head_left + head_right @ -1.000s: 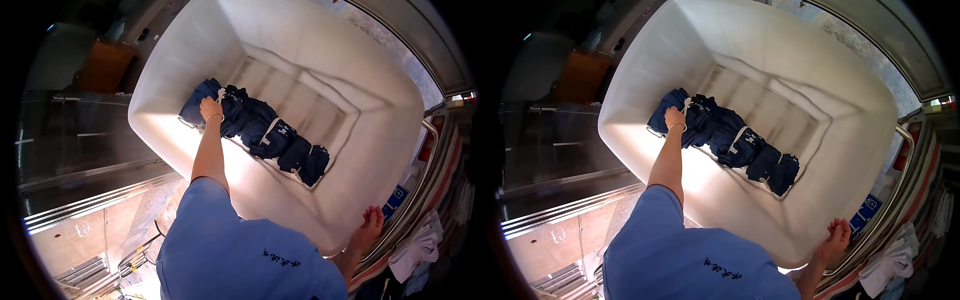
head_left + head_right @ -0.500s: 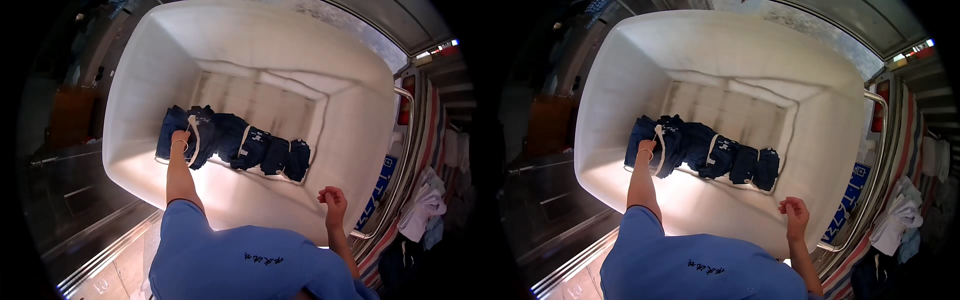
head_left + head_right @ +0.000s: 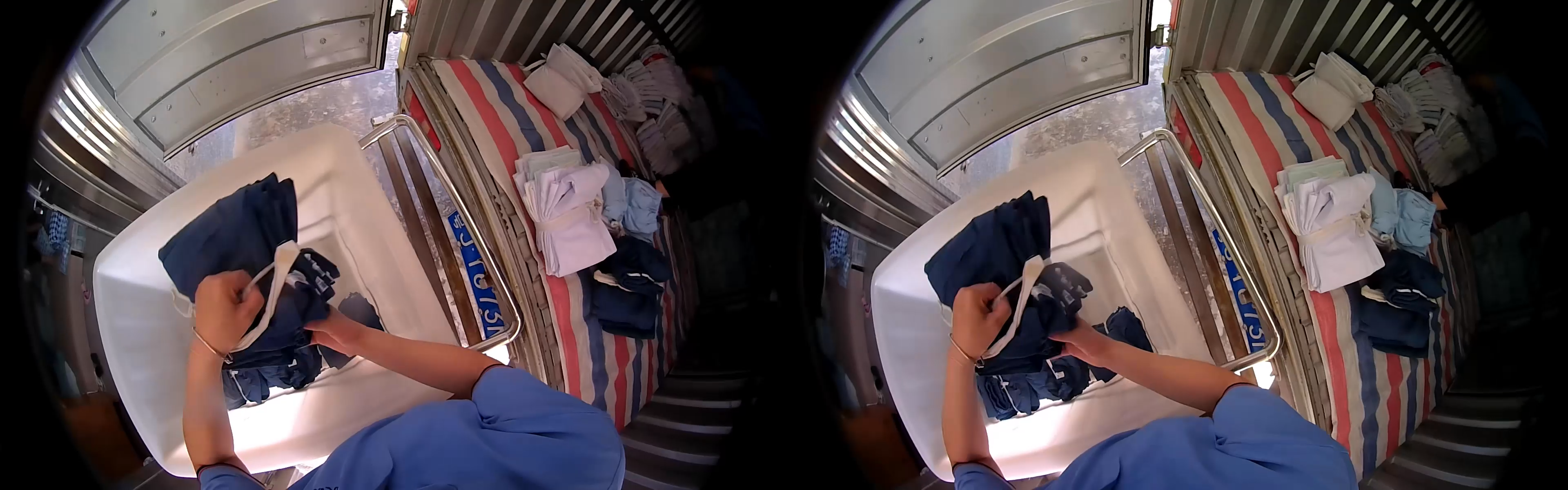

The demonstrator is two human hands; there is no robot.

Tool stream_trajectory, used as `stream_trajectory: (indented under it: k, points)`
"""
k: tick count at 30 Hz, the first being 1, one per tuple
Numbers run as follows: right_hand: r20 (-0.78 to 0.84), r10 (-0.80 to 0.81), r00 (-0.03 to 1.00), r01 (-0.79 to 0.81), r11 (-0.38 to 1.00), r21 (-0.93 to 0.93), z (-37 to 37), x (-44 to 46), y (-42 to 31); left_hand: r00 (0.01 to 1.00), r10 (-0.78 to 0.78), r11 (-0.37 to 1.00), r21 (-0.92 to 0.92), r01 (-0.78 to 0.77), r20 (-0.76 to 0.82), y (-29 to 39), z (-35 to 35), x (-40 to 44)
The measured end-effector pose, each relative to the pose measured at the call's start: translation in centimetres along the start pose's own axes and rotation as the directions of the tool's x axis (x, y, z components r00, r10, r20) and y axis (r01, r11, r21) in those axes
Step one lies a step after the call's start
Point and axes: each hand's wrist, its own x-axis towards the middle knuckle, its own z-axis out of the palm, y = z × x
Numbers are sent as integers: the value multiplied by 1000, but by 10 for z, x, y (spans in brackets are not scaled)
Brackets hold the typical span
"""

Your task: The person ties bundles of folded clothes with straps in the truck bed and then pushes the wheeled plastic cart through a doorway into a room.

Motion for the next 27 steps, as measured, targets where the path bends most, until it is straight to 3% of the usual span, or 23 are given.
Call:
stream_trajectory:
  k: [1,2,3,6,7,8,9,10,11,12,13,14,16,17,18,19,21,22,23,24,25,26,27]
  points:
    - [-14,-130,991,131,984,118,5,-18,-26,966,256,961,122,-249,-43,45,0,29]
    - [-39,-325,945,327,935,138,3,-30,-45,949,313,944,118,-307,-33,83,-3,53]
    - [0,-442,897,430,873,231,-4,-34,-69,879,472,874,168,-456,-69,114,-1,79]
    - [-200,-838,508,858,514,25,27,-61,-185,598,779,625,318,-713,-191,196,8,141]
    - [-73,-863,501,862,504,-52,7,-72,-205,525,801,597,315,-738,-288,196,17,142]
    - [31,-922,386,920,383,-88,6,-73,-257,374,864,492,400,-773,-337,203,19,162]
    - [49,-939,339,936,332,-115,2,-79,-293,492,813,580,369,-726,-310,207,4,146]
    - [-191,-905,379,916,397,-64,-5,-82,-317,602,747,664,341,-665,-281,205,-8,126]
    - [-56,-847,529,848,526,57,-47,-94,-346,649,715,697,342,-630,-260,179,-1,122]
    - [-344,-844,412,849,493,-191,-51,-95,-353,758,599,800,138,-585,-260,145,12,130]
    - [-382,-857,346,826,472,-309,-44,-88,-334,851,471,865,-69,-497,-233,108,27,139]
    - [-403,-875,267,786,440,-435,-35,-82,-310,895,415,906,-22,-424,-165,60,36,134]
    - [-323,-863,387,683,504,-529,-34,-65,-255,998,56,996,-68,-56,-3,-42,71,99]
    - [-277,-809,518,657,584,-477,-20,-52,-215,984,-112,993,61,104,138,-91,91,75]
    - [-270,-745,610,561,646,-517,-16,-33,-175,956,-192,974,167,157,224,-150,121,48]
    - [-291,-638,713,431,726,-536,-16,-11,-135,934,-258,964,124,234,248,-211,156,10]
    - [-357,-339,870,105,836,-539,-42,30,-56,737,-556,828,330,453,385,-273,204,-56]
    - [-432,-179,884,-109,820,-563,-65,46,-16,685,-461,866,453,209,564,-292,219,-86]
    - [-502,-42,864,-320,725,-611,-96,54,24,584,-643,765,416,491,495,-332,258,-123]
    - [-555,65,829,-454,657,-601,-132,54,65,574,-635,770,474,426,516,-373,295,-164]
    - [-525,74,848,-510,384,-770,-189,48,111,490,-759,649,426,631,429,-352,288,-174]
    - [-446,63,893,-448,22,-894,-204,37,134,450,-784,612,408,678,427,-351,294,-186]
    - [-414,119,903,-400,-124,-908,-237,29,163,420,-783,602,387,699,459,-358,307,-196]
